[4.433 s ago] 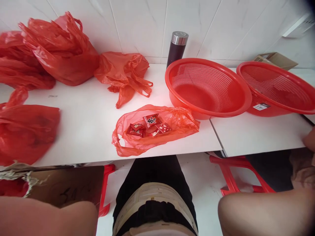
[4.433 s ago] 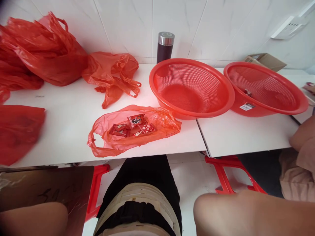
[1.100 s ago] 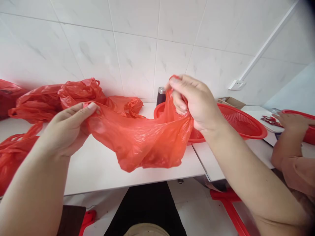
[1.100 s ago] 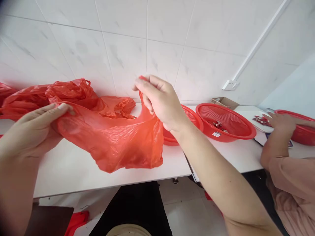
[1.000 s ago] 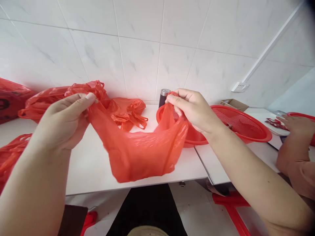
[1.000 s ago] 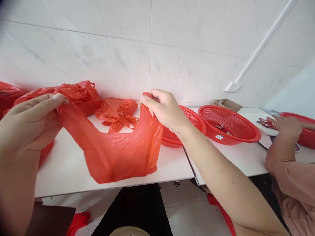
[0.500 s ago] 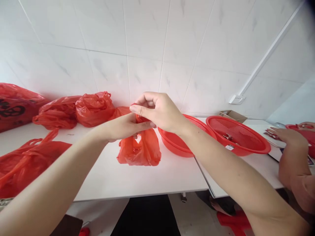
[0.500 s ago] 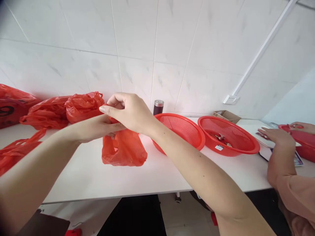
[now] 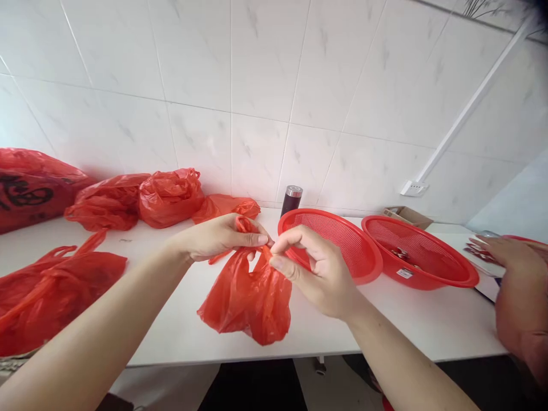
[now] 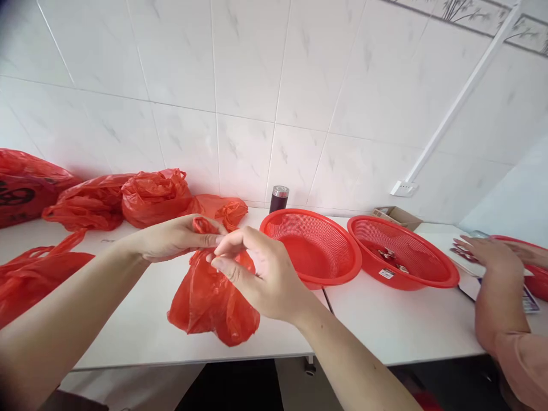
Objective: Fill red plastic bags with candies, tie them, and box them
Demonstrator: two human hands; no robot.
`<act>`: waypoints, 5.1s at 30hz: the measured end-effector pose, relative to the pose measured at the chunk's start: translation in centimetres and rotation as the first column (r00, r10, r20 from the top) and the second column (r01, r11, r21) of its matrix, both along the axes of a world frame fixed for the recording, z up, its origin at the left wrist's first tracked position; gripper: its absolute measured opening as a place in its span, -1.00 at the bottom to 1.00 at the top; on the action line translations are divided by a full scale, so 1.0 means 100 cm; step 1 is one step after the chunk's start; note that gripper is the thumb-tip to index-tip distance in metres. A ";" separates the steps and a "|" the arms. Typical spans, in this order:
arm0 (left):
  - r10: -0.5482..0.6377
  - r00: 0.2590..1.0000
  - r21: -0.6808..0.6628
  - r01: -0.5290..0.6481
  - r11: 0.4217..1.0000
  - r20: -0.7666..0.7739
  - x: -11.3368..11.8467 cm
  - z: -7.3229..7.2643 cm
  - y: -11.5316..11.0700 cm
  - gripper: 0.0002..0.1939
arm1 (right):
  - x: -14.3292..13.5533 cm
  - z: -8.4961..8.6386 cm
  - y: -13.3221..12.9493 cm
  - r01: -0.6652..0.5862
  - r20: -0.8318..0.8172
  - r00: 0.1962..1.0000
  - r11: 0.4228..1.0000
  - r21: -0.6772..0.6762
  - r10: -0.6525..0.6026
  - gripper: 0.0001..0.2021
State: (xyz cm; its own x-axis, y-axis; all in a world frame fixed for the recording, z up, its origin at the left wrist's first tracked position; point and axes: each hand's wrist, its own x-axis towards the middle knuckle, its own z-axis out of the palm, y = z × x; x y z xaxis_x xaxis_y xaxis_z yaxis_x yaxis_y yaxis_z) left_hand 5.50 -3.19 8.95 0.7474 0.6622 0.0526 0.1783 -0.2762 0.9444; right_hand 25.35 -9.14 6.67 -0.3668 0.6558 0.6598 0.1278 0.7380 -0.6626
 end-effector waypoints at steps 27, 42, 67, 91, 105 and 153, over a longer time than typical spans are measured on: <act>0.768 0.640 0.426 -0.688 0.588 -0.027 -0.071 -0.158 -0.032 -0.55 | 0.064 -0.158 0.004 0.191 -0.218 0.859 0.685 -0.703 -0.463 -0.63; 0.921 0.390 0.303 -0.876 0.375 -0.011 -0.023 -0.211 -0.022 -0.67 | -0.032 -0.183 0.041 0.458 0.248 0.889 0.750 -0.477 -0.385 -0.69; 0.700 0.708 0.383 -0.623 0.681 -0.092 -0.026 -0.209 -0.031 -0.62 | 0.013 -0.185 0.038 0.405 0.289 0.911 0.782 -0.475 -0.296 -0.62; 0.753 0.576 0.673 -0.423 0.606 -0.316 -0.017 -0.240 -0.006 -0.53 | -0.048 -0.199 0.101 0.443 0.263 0.895 0.791 -0.421 -0.361 -0.57; 0.680 0.712 0.567 -0.638 0.520 0.178 -0.022 -0.197 -0.081 -0.61 | -0.069 -0.142 0.120 0.035 -0.355 0.852 0.718 -0.695 -0.384 -0.73; 0.688 0.695 0.666 -0.415 0.620 -0.207 0.008 -0.076 0.009 -0.87 | -0.011 -0.157 0.071 0.216 -0.211 0.922 0.883 -0.417 -0.325 -0.68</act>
State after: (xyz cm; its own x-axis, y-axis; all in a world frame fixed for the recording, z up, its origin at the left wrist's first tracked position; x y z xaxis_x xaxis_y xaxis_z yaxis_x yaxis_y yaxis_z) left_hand 6.28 -2.31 1.39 0.2754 0.9050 0.3241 0.7925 -0.4046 0.4563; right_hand 24.23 -2.08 -9.06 0.0159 0.9218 0.3874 0.0639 0.3857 -0.9204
